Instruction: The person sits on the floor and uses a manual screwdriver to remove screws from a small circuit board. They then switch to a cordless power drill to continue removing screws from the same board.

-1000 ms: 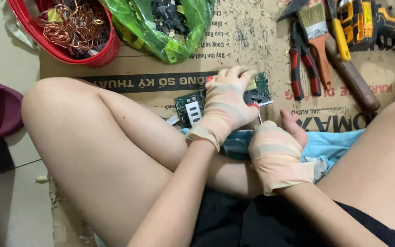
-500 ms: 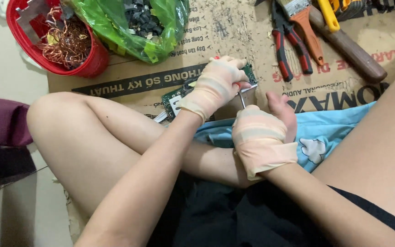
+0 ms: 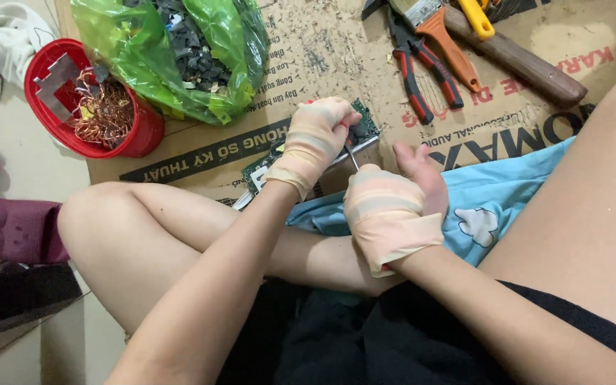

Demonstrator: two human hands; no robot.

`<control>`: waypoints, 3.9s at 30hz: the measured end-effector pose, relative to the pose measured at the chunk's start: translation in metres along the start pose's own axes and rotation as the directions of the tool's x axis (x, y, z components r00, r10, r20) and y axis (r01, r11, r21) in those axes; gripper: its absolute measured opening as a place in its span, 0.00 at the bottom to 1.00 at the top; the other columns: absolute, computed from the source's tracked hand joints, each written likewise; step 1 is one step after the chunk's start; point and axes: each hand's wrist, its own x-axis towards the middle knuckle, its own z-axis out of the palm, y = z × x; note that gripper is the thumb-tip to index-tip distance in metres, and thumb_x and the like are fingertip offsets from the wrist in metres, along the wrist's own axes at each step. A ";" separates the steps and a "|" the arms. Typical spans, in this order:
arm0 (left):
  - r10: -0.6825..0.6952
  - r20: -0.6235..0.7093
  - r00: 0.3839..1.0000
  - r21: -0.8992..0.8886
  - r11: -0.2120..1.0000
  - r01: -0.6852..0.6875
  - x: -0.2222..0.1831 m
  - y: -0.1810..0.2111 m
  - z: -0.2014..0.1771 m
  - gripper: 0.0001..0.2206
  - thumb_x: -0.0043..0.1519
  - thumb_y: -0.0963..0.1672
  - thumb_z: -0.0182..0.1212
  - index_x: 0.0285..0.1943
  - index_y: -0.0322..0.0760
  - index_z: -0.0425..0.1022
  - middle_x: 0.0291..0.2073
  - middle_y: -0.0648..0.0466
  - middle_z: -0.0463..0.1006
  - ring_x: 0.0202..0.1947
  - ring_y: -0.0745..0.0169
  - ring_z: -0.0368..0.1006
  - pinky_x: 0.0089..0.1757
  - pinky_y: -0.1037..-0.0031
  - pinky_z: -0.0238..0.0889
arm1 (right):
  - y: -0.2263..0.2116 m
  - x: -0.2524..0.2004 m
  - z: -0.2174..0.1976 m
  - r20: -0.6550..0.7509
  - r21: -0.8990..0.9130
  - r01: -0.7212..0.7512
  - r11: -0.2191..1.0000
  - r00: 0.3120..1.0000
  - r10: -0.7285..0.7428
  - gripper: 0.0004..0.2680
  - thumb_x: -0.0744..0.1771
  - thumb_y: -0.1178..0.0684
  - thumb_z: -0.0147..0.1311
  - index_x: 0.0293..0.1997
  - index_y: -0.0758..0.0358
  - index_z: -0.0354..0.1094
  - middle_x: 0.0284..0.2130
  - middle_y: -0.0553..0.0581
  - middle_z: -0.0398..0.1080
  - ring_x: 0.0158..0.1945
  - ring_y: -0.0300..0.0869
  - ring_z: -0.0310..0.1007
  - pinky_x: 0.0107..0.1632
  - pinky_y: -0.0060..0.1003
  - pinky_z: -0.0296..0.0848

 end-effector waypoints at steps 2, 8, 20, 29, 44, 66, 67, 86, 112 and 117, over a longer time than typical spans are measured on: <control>0.138 0.052 0.989 -0.058 0.989 -0.135 -0.008 0.008 -0.025 0.04 0.63 0.53 0.57 0.40 0.61 0.74 0.44 0.78 0.77 0.56 0.67 0.71 0.61 0.38 0.59 | -0.002 -0.062 0.015 0.262 0.197 0.394 0.898 0.861 -0.436 0.05 0.69 0.55 0.52 0.39 0.64 0.60 0.35 0.51 0.62 0.33 0.33 0.59 0.41 0.26 0.63; 0.098 0.198 0.975 0.047 0.993 -0.109 -0.015 0.030 -0.056 0.12 0.60 0.58 0.60 0.45 0.63 0.78 0.44 0.73 0.75 0.58 0.64 0.67 0.59 0.31 0.55 | -0.002 -0.006 0.013 -0.014 0.023 0.004 1.000 1.000 -0.003 0.22 0.69 0.42 0.52 0.73 0.32 0.53 0.58 0.31 0.70 0.44 0.35 0.79 0.52 0.45 0.77; -0.112 0.195 0.974 0.246 0.967 0.062 0.005 0.085 -0.081 0.13 0.60 0.57 0.58 0.43 0.61 0.84 0.39 0.67 0.79 0.51 0.62 0.70 0.58 0.51 0.63 | -0.017 -0.088 0.028 0.120 -0.050 0.346 0.937 0.933 -0.338 0.11 0.67 0.50 0.51 0.38 0.70 0.68 0.53 0.59 0.69 0.43 0.36 0.64 0.52 0.28 0.66; -0.350 -0.034 0.936 0.293 0.892 0.345 0.000 0.085 -0.094 0.12 0.64 0.54 0.59 0.42 0.53 0.85 0.40 0.62 0.80 0.45 0.60 0.69 0.51 0.59 0.65 | -0.020 -0.092 0.018 0.223 -0.114 0.407 0.906 0.899 -0.376 0.12 0.70 0.50 0.49 0.29 0.65 0.67 0.29 0.55 0.70 0.32 0.39 0.64 0.46 0.33 0.68; -0.378 -0.535 0.756 0.064 0.874 0.482 -0.032 -0.079 -0.176 0.14 0.64 0.53 0.62 0.51 0.46 0.80 0.49 0.53 0.77 0.46 0.53 0.72 0.47 0.59 0.66 | -0.011 -0.072 0.019 0.120 -0.103 0.410 0.906 0.909 -0.398 0.08 0.69 0.50 0.52 0.37 0.64 0.61 0.39 0.51 0.64 0.36 0.35 0.61 0.44 0.29 0.65; 0.195 0.259 0.946 -0.587 -0.746 0.314 -0.134 0.064 -0.125 0.42 0.65 0.65 0.40 0.63 0.22 0.70 0.24 0.46 0.77 0.14 0.68 0.52 0.21 0.80 0.47 | -0.040 -0.121 0.037 0.680 -0.149 0.240 0.959 0.729 -0.077 0.05 0.69 0.58 0.52 0.47 0.66 0.70 0.27 0.53 0.71 0.20 0.32 0.58 0.23 0.24 0.57; 0.198 0.236 0.951 -0.613 -0.729 0.304 -0.135 0.062 -0.125 0.41 0.66 0.64 0.39 0.63 0.23 0.71 0.25 0.45 0.79 0.14 0.67 0.55 0.21 0.81 0.47 | -0.037 -0.113 0.035 0.630 -0.125 0.203 0.971 0.773 -0.081 0.03 0.69 0.58 0.53 0.44 0.66 0.69 0.24 0.52 0.66 0.21 0.32 0.58 0.23 0.24 0.56; -0.589 0.306 0.748 -0.912 0.044 0.408 -0.134 0.040 -0.176 0.26 0.54 0.56 0.66 0.52 0.34 0.78 0.36 0.38 0.84 0.23 0.57 0.79 0.29 0.78 0.68 | -0.042 -0.108 0.043 0.469 -0.049 0.188 0.981 0.872 -0.143 0.02 0.65 0.64 0.58 0.36 0.65 0.69 0.10 0.54 0.52 0.09 0.37 0.51 0.17 0.31 0.56; -0.640 -0.187 0.745 -0.440 0.733 0.519 -0.082 -0.021 -0.174 0.04 0.56 0.48 0.71 0.38 0.60 0.85 0.28 0.61 0.83 0.37 0.66 0.78 0.44 0.70 0.71 | -0.043 -0.124 0.051 0.384 -0.324 0.285 0.902 0.911 -0.150 0.05 0.62 0.60 0.65 0.37 0.67 0.74 0.09 0.61 0.61 0.06 0.42 0.59 0.11 0.27 0.54; -0.687 -0.304 0.660 -0.065 0.706 0.705 -0.042 -0.113 -0.167 0.04 0.58 0.56 0.66 0.39 0.75 0.82 0.33 0.72 0.82 0.45 0.60 0.78 0.51 0.61 0.65 | -0.043 -0.118 0.052 0.357 -0.347 0.253 0.903 0.926 -0.122 0.05 0.63 0.58 0.64 0.39 0.65 0.75 0.09 0.61 0.62 0.06 0.42 0.60 0.10 0.27 0.52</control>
